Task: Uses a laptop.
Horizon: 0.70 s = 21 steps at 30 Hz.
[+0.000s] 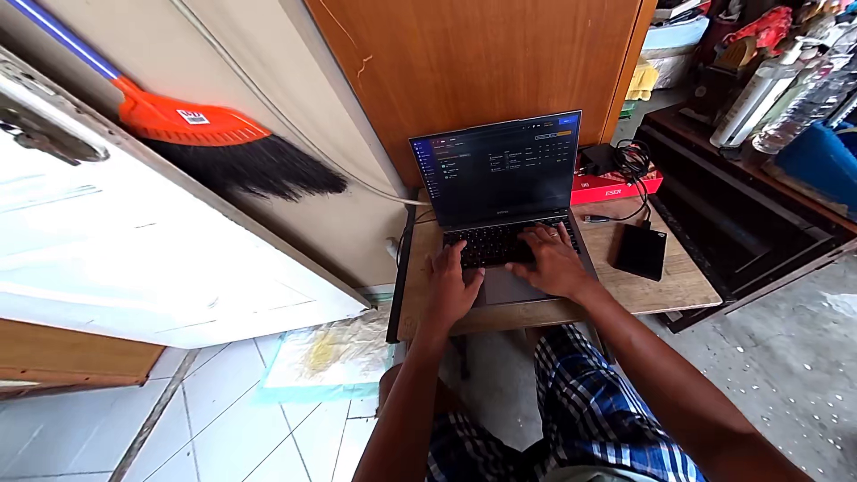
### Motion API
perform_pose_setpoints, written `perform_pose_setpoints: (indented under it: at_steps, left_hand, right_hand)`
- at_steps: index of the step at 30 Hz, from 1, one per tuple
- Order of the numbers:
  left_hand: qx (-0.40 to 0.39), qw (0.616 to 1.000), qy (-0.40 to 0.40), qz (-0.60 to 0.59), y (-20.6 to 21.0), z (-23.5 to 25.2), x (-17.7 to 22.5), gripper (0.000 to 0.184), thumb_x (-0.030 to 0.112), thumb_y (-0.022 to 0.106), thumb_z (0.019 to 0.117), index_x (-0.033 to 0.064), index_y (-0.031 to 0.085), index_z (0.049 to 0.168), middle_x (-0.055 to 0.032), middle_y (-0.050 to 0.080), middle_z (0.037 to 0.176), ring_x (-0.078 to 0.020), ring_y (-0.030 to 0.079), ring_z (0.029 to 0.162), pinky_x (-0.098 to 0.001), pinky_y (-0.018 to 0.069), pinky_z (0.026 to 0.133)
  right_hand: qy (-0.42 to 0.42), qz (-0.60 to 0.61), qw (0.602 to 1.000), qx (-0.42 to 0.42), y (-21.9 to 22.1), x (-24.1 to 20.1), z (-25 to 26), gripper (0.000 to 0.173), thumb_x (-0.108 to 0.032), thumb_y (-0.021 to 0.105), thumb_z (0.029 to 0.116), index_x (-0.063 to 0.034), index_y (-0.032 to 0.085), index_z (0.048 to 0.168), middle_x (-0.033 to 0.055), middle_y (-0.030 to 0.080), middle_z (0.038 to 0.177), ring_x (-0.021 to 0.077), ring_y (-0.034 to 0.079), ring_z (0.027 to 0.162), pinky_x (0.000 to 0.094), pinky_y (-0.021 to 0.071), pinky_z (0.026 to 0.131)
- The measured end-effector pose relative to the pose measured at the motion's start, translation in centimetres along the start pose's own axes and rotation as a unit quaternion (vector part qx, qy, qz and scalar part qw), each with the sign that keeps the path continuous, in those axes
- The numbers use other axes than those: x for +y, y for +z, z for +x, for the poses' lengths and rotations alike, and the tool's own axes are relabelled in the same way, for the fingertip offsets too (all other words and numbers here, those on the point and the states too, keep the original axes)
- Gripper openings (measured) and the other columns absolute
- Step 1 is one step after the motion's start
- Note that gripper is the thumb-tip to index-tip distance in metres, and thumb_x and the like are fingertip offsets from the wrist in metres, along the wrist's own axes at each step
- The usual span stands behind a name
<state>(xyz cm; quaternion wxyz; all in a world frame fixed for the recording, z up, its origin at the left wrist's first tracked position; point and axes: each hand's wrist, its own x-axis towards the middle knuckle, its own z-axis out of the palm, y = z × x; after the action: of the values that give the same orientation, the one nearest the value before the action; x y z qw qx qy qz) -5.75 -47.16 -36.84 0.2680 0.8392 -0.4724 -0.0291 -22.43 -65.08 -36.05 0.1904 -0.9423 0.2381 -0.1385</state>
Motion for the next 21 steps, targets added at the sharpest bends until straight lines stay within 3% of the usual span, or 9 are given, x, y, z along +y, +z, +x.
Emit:
perform_pose_setpoints:
  at_steps: [5, 16, 21]
  left_hand:
    - [0.003, 1.000, -0.002, 0.002, 0.1, -0.1, 0.1, 0.069, 0.046, 0.060, 0.0989, 0.0096, 0.041, 0.155, -0.0090, 0.052, 0.152, -0.0265, 0.041, 0.147, -0.0619, 0.0119, 0.125]
    - [-0.006, 1.000, -0.007, 0.011, 0.5, 0.3, 0.6, 0.070, 0.046, 0.062, 0.0983, 0.0095, 0.041, 0.154, -0.0067, 0.053, 0.152, -0.0243, 0.040, 0.148, -0.0617, 0.0109, 0.125]
    - [-0.015, 1.000, -0.010, 0.017, 0.2, 0.6, 0.6, 0.068, 0.047, 0.059, 0.0996, 0.0090, 0.043, 0.154, -0.0071, 0.053, 0.152, -0.0259, 0.038, 0.150, -0.0615, 0.0077, 0.126]
  right_hand:
    - [-0.005, 0.018, 1.000, 0.006, -0.4, 1.5, 0.8, 0.085, -0.066, 0.064, 0.0882, -0.0117, 0.045, 0.150, 0.0080, 0.059, 0.145, 0.0274, 0.045, 0.144, 0.0613, 0.0116, 0.126]
    - [-0.019, -0.011, 1.000, -0.005, 0.0, 0.9, 1.2, 0.083, -0.070, 0.057, 0.0911, -0.0116, 0.047, 0.150, 0.0083, 0.063, 0.139, 0.0276, 0.048, 0.142, 0.0630, 0.0083, 0.126]
    - [-0.044, 0.012, 0.999, 0.028, 0.1, -0.6, -1.6, 0.083, -0.073, 0.059, 0.0880, -0.0120, 0.055, 0.144, 0.0084, 0.060, 0.144, 0.0275, 0.042, 0.147, 0.0618, 0.0098, 0.127]
